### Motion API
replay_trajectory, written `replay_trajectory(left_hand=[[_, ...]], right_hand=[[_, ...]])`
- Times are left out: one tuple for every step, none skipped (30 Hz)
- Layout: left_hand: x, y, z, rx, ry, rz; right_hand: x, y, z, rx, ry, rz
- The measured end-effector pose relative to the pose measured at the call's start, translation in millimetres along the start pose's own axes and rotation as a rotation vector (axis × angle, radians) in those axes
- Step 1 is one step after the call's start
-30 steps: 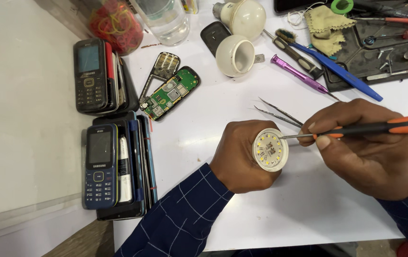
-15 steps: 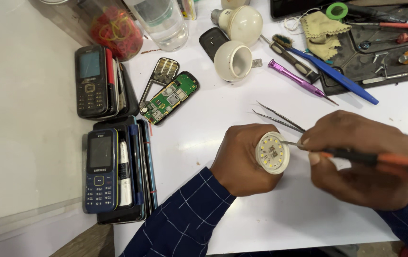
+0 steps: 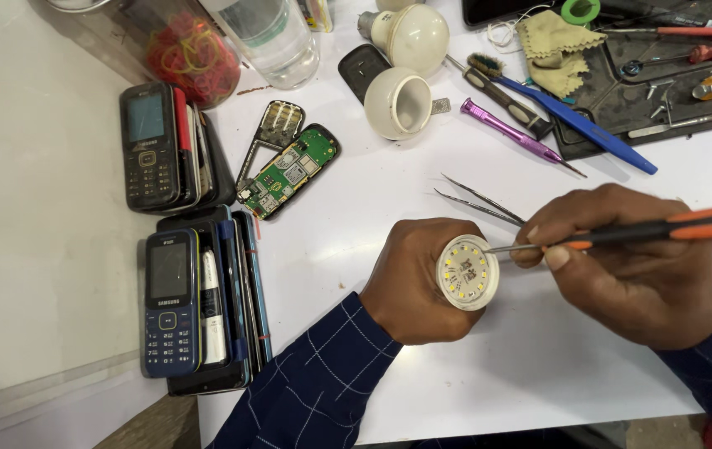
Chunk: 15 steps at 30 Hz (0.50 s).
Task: The person uses tweezers and a screwdriver to adjust components on an LED light bulb module, then uses a soldering iron to reflow solder on the bulb's base contacts. The person repeatedly handles the bulb and tools on a cluttered workbench.
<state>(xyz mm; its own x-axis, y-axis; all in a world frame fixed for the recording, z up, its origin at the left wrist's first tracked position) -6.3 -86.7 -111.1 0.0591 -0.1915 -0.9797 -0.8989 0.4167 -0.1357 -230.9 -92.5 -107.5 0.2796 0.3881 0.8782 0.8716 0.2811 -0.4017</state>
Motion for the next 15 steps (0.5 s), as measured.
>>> replay_trajectory(left_hand=[[1, 0, 0, 0.011, -0.008, 0.05], [2, 0, 0, 0.01, -0.002, 0.048], [3, -1, 0, 0.01, 0.003, 0.046], [4, 0, 1, 0.008, 0.008, 0.045], [4, 0, 1, 0.008, 0.017, 0.048], [5, -1, 1, 0.007, 0.028, 0.048], [5, -1, 1, 0.009, 0.038, 0.052], [5, 0, 1, 0.007, 0.033, 0.06], [5, -1, 1, 0.006, 0.029, 0.067], [5, -1, 2, 0.005, 0.026, 0.074], [5, -1, 1, 0.008, 0.016, 0.094], [6, -1, 2, 0.011, 0.005, 0.113], [6, -1, 2, 0.015, -0.008, 0.131], [6, -1, 2, 0.02, -0.011, 0.146], [7, -1, 2, 0.024, -0.015, 0.162]], right_hand=[[-5, 0, 1, -0.011, 0.05, -0.068], [-10, 1, 1, -0.011, 0.081, -0.12], [-14, 1, 1, -0.009, 0.112, -0.173], [-18, 1, 1, -0.007, 0.144, -0.225], [-20, 1, 1, -0.003, 0.132, -0.229], [-23, 2, 0, -0.001, 0.118, -0.234], [-25, 2, 0, 0.0, 0.107, -0.237], [-27, 2, 0, 0.003, 0.114, -0.273], [-28, 3, 0, 0.004, 0.119, -0.31], [-30, 3, -1, 0.005, 0.125, -0.346], [-31, 4, 0, 0.006, 0.131, -0.391], [-33, 4, 0, 0.007, 0.138, -0.437], [-34, 5, 0, 0.008, 0.145, -0.484], [-35, 5, -1, 0.0, 0.171, -0.53], [-36, 6, -1, -0.008, 0.198, -0.576]])
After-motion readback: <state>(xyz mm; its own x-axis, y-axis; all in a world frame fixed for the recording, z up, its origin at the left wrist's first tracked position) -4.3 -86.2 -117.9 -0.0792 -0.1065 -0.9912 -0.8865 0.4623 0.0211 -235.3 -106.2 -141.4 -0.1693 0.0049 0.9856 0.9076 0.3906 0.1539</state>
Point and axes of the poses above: each hand's wrist, its own z-axis away from the middle knuckle, its own y-axis out of the palm, x = y × z, the point moved 2 cm from there along -z, towards the middle knuckle, and after that the axes turned 9 degrees about z, right-handed, at the moved point
